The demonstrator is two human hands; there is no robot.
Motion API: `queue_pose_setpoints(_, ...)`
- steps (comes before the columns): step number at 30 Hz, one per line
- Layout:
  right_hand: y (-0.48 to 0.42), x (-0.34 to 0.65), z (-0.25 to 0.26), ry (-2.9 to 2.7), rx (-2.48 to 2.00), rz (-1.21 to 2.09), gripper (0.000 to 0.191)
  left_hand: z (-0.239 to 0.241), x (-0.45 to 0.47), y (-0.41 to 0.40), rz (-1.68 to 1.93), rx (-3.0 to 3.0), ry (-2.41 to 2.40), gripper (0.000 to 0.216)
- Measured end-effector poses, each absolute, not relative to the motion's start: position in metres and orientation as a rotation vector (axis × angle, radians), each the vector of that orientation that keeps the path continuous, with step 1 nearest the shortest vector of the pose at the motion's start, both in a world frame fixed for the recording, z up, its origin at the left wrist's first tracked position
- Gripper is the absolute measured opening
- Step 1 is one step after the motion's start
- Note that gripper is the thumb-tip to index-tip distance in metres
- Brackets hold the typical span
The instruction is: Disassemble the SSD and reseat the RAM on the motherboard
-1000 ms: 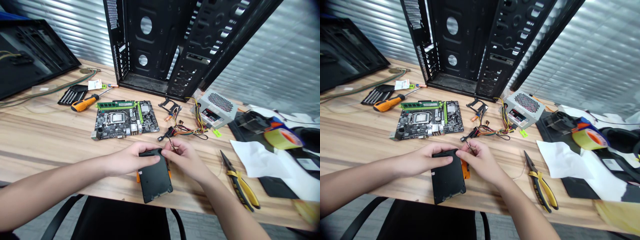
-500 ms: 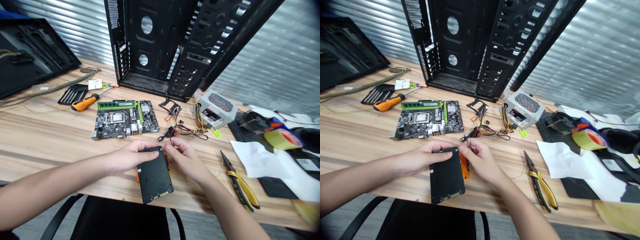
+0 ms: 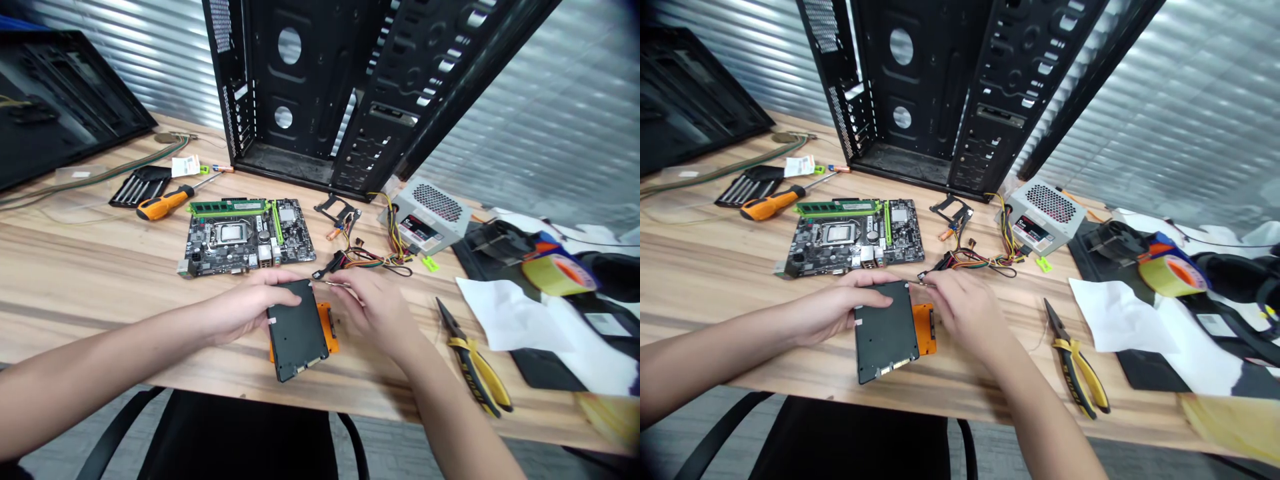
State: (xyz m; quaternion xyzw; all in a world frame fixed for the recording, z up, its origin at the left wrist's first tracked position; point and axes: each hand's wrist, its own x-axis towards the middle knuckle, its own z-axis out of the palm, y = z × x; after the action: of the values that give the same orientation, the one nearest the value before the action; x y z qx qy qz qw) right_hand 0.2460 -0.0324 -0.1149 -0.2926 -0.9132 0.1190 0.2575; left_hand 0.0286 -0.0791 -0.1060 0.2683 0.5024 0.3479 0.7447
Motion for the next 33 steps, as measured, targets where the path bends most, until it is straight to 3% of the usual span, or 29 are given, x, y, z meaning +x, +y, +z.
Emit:
queue_pose_setpoints(10,-0.0271,0.2467,-0.1112,-2.433,-0.657,0.053,0.011,-0.1051,0.0290,-0.0790,0.778,0.587,1.115,0.035)
queue_pose_setpoints(33,-0.0285,0.2459,-0.1123,-2.455,-0.696,0.094,0.013,-0.1046,0.0260,-0.0806,0.786,0.664,1.054,0.036)
